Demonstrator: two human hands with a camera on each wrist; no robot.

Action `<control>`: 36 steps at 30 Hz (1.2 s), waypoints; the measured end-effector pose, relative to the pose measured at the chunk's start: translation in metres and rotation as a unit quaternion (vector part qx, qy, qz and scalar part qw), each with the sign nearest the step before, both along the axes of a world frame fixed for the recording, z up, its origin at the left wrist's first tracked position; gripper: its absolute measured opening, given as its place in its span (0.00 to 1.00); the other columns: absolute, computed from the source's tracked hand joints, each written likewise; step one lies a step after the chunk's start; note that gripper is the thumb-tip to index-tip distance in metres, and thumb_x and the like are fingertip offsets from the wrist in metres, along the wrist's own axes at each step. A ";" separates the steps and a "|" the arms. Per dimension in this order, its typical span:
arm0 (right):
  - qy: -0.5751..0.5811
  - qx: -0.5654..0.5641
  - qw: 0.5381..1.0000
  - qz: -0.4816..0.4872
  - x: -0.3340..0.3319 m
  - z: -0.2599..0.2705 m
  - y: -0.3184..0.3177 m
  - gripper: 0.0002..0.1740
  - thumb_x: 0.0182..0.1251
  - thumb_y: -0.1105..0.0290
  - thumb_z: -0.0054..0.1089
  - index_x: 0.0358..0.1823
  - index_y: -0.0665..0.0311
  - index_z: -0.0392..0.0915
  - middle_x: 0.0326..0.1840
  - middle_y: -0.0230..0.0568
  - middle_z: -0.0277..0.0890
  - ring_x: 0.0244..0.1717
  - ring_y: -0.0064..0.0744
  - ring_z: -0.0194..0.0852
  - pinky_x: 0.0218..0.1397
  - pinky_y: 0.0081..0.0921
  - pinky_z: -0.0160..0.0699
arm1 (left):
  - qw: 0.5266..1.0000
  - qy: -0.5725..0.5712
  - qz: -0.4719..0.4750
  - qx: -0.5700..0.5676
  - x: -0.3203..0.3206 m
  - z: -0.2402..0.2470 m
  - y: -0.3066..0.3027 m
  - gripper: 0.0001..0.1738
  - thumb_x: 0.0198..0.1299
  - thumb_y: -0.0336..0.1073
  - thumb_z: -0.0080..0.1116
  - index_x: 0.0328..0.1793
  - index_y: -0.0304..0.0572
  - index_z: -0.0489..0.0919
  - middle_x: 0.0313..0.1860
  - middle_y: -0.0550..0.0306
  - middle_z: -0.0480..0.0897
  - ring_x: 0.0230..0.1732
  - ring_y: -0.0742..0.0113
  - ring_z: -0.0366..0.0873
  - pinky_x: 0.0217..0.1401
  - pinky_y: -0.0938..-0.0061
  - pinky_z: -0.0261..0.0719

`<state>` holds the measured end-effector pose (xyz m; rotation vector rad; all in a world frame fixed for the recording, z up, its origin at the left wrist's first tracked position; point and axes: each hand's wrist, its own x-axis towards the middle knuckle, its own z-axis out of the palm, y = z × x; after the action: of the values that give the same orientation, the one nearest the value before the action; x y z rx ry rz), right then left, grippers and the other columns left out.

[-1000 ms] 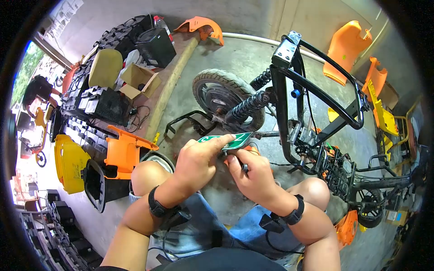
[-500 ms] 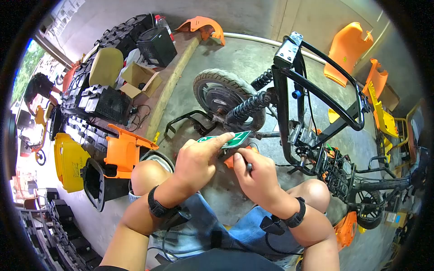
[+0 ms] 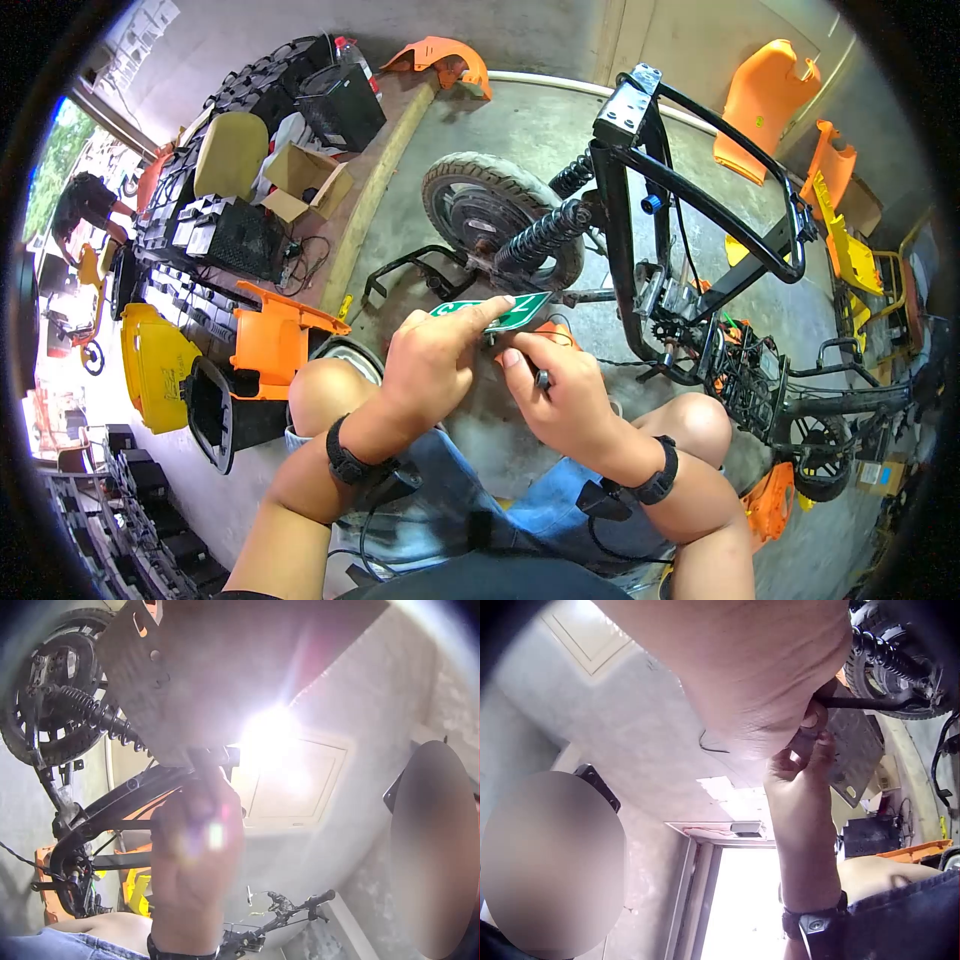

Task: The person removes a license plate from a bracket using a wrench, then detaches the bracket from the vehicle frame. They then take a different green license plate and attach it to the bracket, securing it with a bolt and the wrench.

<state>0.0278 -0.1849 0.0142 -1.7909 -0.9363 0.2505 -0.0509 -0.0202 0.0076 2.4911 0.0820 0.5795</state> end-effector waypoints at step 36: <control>0.392 0.004 0.919 -0.051 0.009 -0.003 0.010 0.09 0.71 0.66 0.63 0.38 0.65 0.81 0.29 0.26 0.75 0.27 0.13 0.66 0.29 0.17 0.64 | 0.999 0.033 -0.012 0.011 0.008 0.000 -0.009 0.33 0.49 0.23 0.59 0.66 0.49 0.78 0.45 0.54 0.87 0.44 0.59 0.85 0.42 0.64 0.73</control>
<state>0.0371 -0.1751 0.0111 -1.5133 -0.2642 0.8226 -0.0432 -0.0296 0.0081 2.5292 0.0723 0.4897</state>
